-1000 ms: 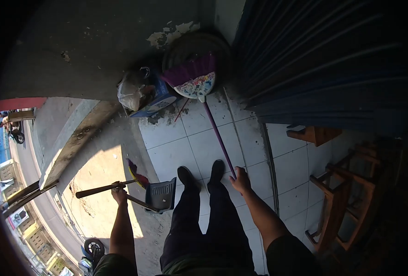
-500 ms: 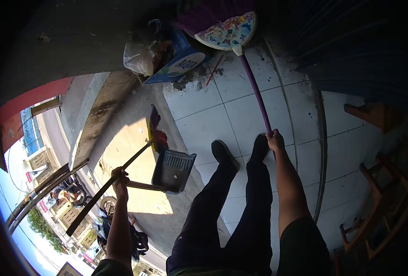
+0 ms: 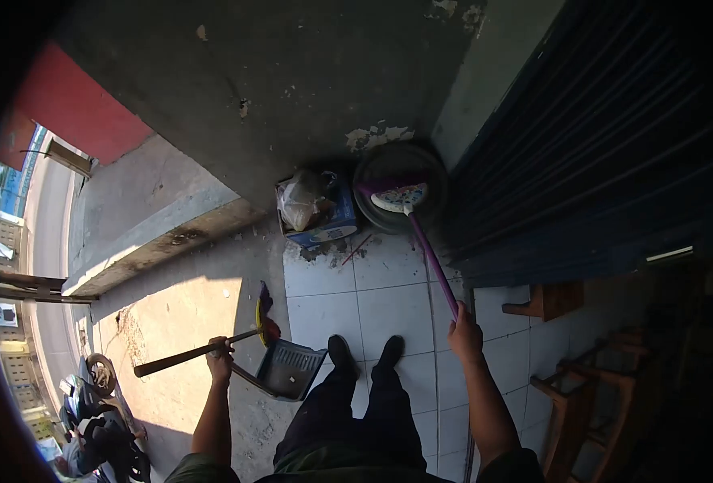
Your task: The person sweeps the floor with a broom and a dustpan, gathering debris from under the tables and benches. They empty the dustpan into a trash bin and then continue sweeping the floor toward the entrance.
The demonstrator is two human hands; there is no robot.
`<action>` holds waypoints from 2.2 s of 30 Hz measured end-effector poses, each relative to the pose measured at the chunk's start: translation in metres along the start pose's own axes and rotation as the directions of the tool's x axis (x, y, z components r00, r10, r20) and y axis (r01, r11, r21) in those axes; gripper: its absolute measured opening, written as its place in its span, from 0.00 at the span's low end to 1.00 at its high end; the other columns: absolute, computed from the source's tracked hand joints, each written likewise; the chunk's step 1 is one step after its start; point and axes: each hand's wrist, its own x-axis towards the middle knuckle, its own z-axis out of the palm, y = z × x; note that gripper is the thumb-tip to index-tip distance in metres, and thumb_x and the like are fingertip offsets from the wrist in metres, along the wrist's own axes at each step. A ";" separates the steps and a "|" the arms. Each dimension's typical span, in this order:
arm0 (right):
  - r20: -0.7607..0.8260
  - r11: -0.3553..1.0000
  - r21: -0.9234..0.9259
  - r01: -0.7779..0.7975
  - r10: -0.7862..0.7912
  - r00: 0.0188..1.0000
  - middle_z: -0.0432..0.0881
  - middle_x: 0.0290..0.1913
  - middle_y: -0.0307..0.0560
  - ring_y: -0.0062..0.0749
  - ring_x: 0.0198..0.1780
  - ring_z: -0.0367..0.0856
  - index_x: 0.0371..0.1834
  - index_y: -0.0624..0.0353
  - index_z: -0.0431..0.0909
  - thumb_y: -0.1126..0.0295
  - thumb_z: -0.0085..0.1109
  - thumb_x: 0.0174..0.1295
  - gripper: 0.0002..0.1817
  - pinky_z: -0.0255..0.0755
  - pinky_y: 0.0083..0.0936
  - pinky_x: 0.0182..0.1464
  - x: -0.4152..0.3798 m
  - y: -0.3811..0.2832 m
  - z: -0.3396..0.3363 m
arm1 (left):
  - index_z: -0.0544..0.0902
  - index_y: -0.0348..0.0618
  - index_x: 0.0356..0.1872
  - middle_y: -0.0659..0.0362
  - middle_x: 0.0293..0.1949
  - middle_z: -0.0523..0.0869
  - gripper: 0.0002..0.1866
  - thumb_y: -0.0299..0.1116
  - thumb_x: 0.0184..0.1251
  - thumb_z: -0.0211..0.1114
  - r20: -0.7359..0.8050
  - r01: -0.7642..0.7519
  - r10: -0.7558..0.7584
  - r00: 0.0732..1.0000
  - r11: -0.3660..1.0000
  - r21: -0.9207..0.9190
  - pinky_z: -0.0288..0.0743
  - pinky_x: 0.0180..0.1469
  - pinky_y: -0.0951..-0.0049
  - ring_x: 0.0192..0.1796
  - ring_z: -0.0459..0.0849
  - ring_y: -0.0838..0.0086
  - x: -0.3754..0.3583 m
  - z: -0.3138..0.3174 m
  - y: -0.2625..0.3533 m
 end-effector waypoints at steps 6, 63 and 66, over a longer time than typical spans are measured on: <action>-0.108 0.856 -0.516 0.043 -0.115 0.987 0.75 0.41 0.50 0.43 0.40 0.78 0.50 0.54 0.66 0.73 0.47 0.55 0.18 0.72 0.33 0.42 0.056 -0.069 -0.160 | 0.73 0.42 0.35 0.62 0.18 0.75 0.11 0.37 0.57 0.58 -0.008 -0.003 0.002 1.000 0.985 -0.173 0.63 0.20 0.81 0.19 0.70 0.82 -0.008 -0.028 0.029; 0.726 0.516 0.645 -0.564 -0.644 0.241 0.74 0.36 0.47 0.27 0.30 0.77 0.51 0.57 0.63 0.42 0.34 0.60 0.30 0.75 0.26 0.33 0.025 -0.357 -0.138 | 0.75 0.42 0.36 0.49 0.29 0.80 0.12 0.25 0.47 0.59 0.221 -0.275 0.270 0.937 0.961 -0.006 0.71 0.36 0.66 0.35 0.80 0.56 0.030 0.055 0.199; 0.815 0.560 0.531 -0.636 -0.543 0.203 0.74 0.37 0.48 0.29 0.30 0.77 0.52 0.58 0.61 0.47 0.43 0.59 0.27 0.76 0.30 0.33 -0.011 -0.371 -0.107 | 0.75 0.42 0.37 0.48 0.30 0.80 0.15 0.22 0.43 0.58 0.305 -0.304 0.292 0.906 0.953 -0.010 0.71 0.38 0.63 0.36 0.78 0.53 0.026 0.041 0.163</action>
